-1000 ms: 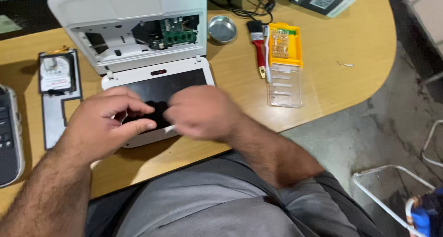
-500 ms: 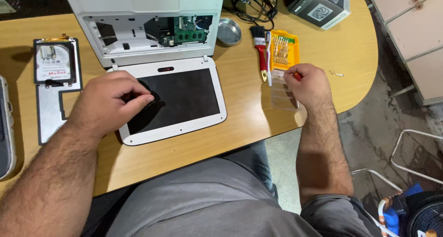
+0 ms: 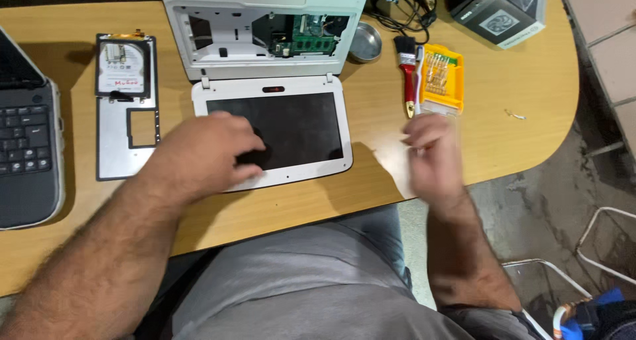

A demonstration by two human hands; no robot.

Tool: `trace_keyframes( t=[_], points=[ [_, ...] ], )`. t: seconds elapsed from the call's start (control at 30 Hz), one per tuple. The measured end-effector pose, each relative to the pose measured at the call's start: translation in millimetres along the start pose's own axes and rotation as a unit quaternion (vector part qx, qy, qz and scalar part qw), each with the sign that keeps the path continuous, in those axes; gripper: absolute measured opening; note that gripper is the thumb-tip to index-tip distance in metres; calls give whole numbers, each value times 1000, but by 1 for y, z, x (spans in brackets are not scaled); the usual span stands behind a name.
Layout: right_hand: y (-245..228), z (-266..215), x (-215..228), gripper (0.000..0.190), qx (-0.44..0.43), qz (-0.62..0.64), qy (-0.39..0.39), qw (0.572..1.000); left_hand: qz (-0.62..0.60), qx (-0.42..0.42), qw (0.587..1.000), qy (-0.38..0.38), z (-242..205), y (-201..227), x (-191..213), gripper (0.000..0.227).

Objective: The person uses a screwdriver to remove screws from the bottom casing and the screen bezel of a white laptop. They then lift the screen bezel off the device, exposing the screen and internal components.

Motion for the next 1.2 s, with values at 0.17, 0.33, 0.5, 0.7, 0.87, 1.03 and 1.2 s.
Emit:
trace_keyframes(
  t=[0.17, 0.33, 0.5, 0.7, 0.87, 1.03, 1.2],
  points=[
    [-13, 0, -58, 21, 110, -177, -123, 970, 109, -9, 992, -64, -1, 41, -17, 33],
    [6, -25, -74, 19, 111, -235, -147, 954, 163, -30, 986, -36, -2, 60, -56, 20],
    [-10, -16, -67, 25, 57, -249, -108, 961, 178, -27, 981, 71, -5, 61, -80, 37],
    [-20, -17, -102, 36, 66, -229, -129, 963, 176, -13, 983, 55, -5, 67, -64, 18],
    [-26, -8, -134, 44, 33, -276, -176, 944, 113, 22, 993, 12, 9, 52, -54, 20],
    [-34, 3, -144, 35, 16, -315, -242, 918, 61, 52, 995, -58, 14, 54, -40, 28],
    [-24, 15, -147, 34, -29, -278, -293, 914, 8, 88, 991, -105, 17, 58, -25, 36]
  ],
)
Point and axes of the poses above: each hand's wrist, its own z-axis towards the middle knuckle, its own x-axis out of the back of the hand, y = z × x, the point moved 7 cm from there along z, towards the middle knuckle, and after that the axes turned 7 degrees about -y, right-handed, at the moved point
